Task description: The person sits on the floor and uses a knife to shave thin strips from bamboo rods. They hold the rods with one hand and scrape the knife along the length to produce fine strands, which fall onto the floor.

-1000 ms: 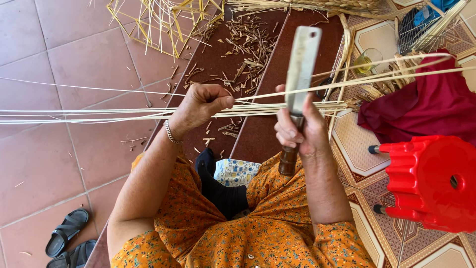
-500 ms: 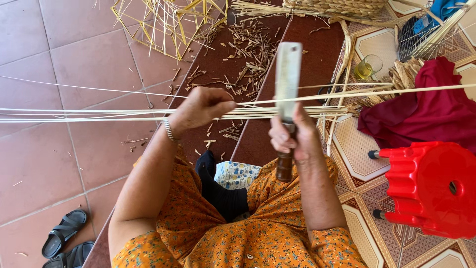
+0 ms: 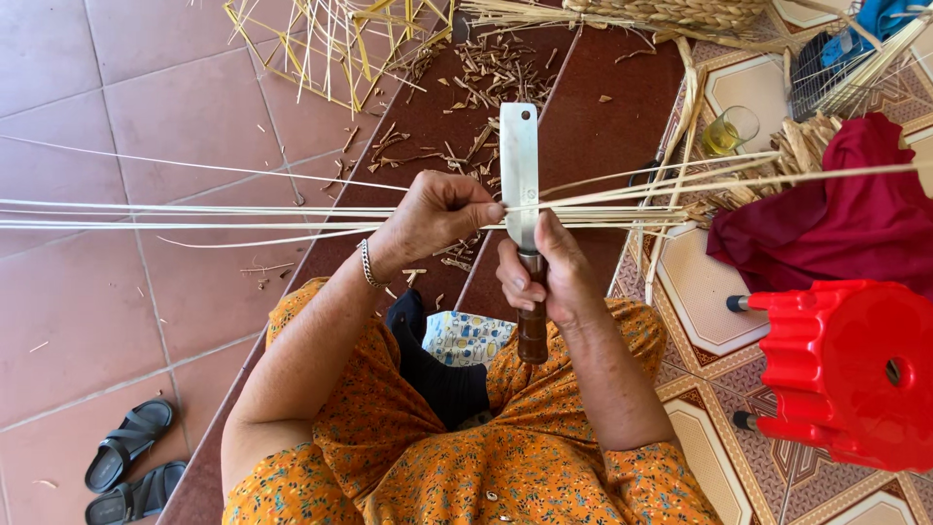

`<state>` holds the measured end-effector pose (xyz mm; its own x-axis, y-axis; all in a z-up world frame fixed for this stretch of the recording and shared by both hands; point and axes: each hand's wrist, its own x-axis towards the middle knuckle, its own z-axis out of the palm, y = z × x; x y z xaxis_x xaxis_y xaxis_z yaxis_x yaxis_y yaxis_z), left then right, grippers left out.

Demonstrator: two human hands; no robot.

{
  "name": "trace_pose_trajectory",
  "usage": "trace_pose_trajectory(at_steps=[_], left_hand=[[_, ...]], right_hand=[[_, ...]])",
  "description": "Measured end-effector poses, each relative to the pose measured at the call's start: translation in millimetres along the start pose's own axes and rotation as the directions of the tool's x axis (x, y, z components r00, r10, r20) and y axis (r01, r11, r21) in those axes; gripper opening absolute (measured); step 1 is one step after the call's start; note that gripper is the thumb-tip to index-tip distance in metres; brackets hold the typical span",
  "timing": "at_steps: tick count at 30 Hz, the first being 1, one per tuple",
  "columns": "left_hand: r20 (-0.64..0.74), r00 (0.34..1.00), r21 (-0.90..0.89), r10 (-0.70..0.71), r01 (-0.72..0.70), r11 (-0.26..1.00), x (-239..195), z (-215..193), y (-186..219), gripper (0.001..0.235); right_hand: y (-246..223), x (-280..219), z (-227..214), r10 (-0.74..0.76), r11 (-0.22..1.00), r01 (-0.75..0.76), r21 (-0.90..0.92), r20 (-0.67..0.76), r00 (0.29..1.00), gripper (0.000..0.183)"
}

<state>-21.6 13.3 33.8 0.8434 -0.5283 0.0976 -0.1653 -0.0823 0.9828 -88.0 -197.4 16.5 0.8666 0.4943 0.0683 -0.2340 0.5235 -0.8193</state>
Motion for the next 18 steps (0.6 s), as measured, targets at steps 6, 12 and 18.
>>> trace_pose_trajectory(at_steps=[6, 12, 18], left_hand=[[0.027, 0.998, 0.098, -0.052, 0.049, 0.994, -8, -45, 5, 0.023], [-0.029, 0.999, 0.120, 0.036, -0.033, 0.992, -19, -49, -8, 0.021], [-0.054, 0.998, 0.043, 0.027, -0.024, 0.999, -14, -15, -8, 0.021]], right_hand=[[-24, -3, -22, -0.083, 0.982, 0.055, 0.180, 0.154, 0.984, 0.053], [-28, -2, -19, -0.120, 0.974, 0.086, 0.211, 0.157, 0.980, 0.062], [0, 7, 5, 0.001, 0.994, -0.018, 0.108, 0.153, 0.988, 0.053]])
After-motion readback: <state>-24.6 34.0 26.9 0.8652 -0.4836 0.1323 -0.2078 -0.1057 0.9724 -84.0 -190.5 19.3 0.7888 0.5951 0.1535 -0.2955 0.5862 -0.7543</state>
